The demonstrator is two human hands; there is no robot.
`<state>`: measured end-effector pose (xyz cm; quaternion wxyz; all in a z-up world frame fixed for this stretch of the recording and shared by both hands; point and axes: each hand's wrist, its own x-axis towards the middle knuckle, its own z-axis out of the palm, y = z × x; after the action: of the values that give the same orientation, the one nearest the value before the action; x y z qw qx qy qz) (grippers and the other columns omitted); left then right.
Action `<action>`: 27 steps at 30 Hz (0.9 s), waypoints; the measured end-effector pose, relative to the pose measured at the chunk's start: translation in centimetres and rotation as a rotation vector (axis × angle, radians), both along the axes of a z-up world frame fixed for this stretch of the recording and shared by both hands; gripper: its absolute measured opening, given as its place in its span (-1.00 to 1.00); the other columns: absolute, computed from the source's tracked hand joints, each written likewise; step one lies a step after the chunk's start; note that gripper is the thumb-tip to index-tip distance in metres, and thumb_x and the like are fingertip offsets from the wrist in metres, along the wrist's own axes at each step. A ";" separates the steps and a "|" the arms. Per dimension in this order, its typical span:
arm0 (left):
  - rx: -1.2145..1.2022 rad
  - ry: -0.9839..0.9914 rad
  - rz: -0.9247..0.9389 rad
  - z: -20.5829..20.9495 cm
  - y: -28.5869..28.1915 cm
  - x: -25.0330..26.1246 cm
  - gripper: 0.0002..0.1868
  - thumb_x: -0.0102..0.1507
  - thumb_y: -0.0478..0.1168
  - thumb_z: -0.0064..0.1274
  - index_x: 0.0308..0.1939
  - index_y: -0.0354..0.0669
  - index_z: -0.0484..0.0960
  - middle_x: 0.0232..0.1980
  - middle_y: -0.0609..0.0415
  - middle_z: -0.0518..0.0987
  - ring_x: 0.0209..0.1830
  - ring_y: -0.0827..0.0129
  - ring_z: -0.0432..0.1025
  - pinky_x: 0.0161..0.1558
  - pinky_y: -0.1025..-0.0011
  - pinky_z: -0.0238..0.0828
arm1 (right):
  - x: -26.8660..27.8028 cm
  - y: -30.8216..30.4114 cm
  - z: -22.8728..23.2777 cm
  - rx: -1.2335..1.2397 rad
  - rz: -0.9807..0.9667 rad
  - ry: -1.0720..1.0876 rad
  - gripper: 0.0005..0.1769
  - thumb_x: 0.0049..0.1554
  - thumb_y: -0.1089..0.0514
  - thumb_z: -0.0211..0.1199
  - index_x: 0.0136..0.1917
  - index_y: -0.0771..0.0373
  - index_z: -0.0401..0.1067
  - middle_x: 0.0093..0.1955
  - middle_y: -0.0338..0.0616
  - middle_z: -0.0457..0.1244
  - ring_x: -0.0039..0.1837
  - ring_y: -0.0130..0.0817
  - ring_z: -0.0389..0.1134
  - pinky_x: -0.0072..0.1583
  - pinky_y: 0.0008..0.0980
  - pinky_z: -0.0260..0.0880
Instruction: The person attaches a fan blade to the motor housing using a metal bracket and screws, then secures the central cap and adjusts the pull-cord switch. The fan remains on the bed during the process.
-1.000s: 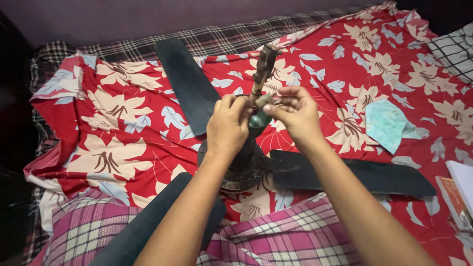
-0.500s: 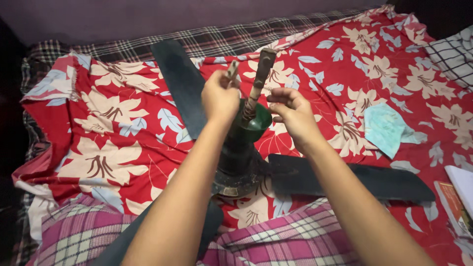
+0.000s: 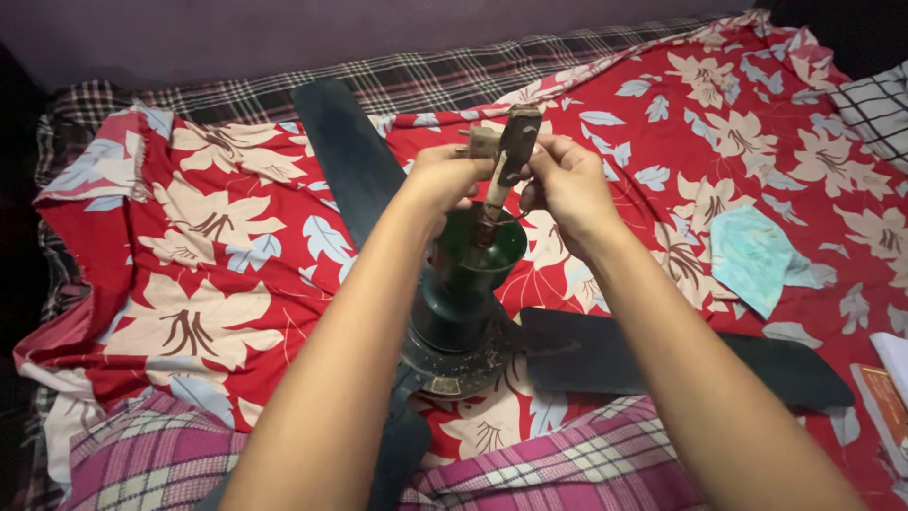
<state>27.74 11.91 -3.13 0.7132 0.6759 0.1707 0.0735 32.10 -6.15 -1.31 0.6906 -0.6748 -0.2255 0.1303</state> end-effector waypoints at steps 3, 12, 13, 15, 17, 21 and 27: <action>0.012 -0.090 0.148 -0.6 -0.7 -1.6 -0.52 0.08 -0.21 0.20 0.08 -0.22 0.64 -0.21 0.07 0.66 -0.29 0.36 0.51 -0.24 0.35 0.47 | 0.4 -0.1 -1.3 0.135 -0.010 0.221 -0.60 0.30 0.08 0.02 0.29 0.34 0.40 -0.25 -0.32 0.23 -0.30 -0.51 0.22 -0.16 -0.38 0.38; 0.581 -0.382 0.131 1.1 -5.5 -8.6 -0.37 0.21 -0.02 0.26 0.22 -0.30 0.43 -0.07 -0.17 0.66 -0.05 0.04 0.59 -0.04 0.15 0.47 | 3.1 -1.7 -5.5 0.459 0.095 0.741 -0.51 0.41 -0.19 0.07 -0.05 0.29 0.38 -0.37 -0.36 0.17 -0.35 -0.61 0.15 -0.17 -0.57 0.29; 0.611 -0.368 0.181 1.7 -6.2 -8.8 -0.38 0.20 -0.02 0.24 0.22 -0.27 0.43 -0.09 -0.17 0.67 -0.06 -0.03 0.57 -0.06 0.11 0.46 | 3.3 -1.8 -5.7 0.447 0.092 0.755 -0.49 0.43 -0.18 0.10 -0.04 0.33 0.41 -0.36 -0.35 0.20 -0.36 -0.64 0.15 -0.17 -0.61 0.28; 0.650 -0.288 0.239 2.7 -6.7 -9.0 -0.46 0.20 -0.04 0.20 0.18 -0.21 0.48 -0.11 -0.15 0.68 -0.06 -0.10 0.56 -0.08 0.04 0.45 | 3.4 -2.4 -5.7 0.343 0.058 0.757 -0.52 0.40 -0.14 0.06 -0.01 0.34 0.45 -0.29 -0.30 0.31 -0.39 -0.70 0.13 -0.15 -0.59 0.31; 0.666 -0.153 0.253 3.0 -6.7 -8.7 -0.59 0.21 -0.05 0.18 0.09 -0.11 0.58 -0.12 -0.09 0.70 -0.05 -0.10 0.57 -0.08 0.02 0.44 | 2.9 -2.7 -5.5 0.293 0.044 0.757 -0.56 0.37 -0.11 0.05 0.02 0.30 0.51 -0.32 -0.33 0.29 -0.40 -0.69 0.14 -0.14 -0.55 0.33; 0.541 -0.264 0.113 1.3 -4.8 -6.9 -0.61 0.18 -0.11 0.21 0.06 -0.11 0.62 -0.15 0.02 0.71 -0.12 0.13 0.61 -0.13 0.18 0.48 | 1.7 -3.4 -4.7 0.303 0.009 0.754 -0.65 0.34 -0.08 0.05 0.06 0.16 0.53 -0.41 -0.43 0.17 -0.33 -0.57 0.22 -0.04 -0.41 0.40; 0.094 -0.344 -0.397 -1.6 -0.6 -3.2 -0.72 0.40 -0.15 0.05 0.01 -0.30 0.69 -0.35 0.21 0.57 -0.38 0.54 0.36 -0.28 0.44 0.36 | -0.6 -3.9 -3.1 0.343 0.112 0.671 -0.61 0.33 -0.22 0.05 -0.01 0.12 0.41 -0.39 -0.41 0.17 -0.27 -0.49 0.22 -0.03 -0.33 0.34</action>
<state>24.56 11.30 -4.78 0.7001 0.7060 -0.0926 0.0536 31.50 -10.01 -4.44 0.8206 -0.4559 -0.0418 0.3420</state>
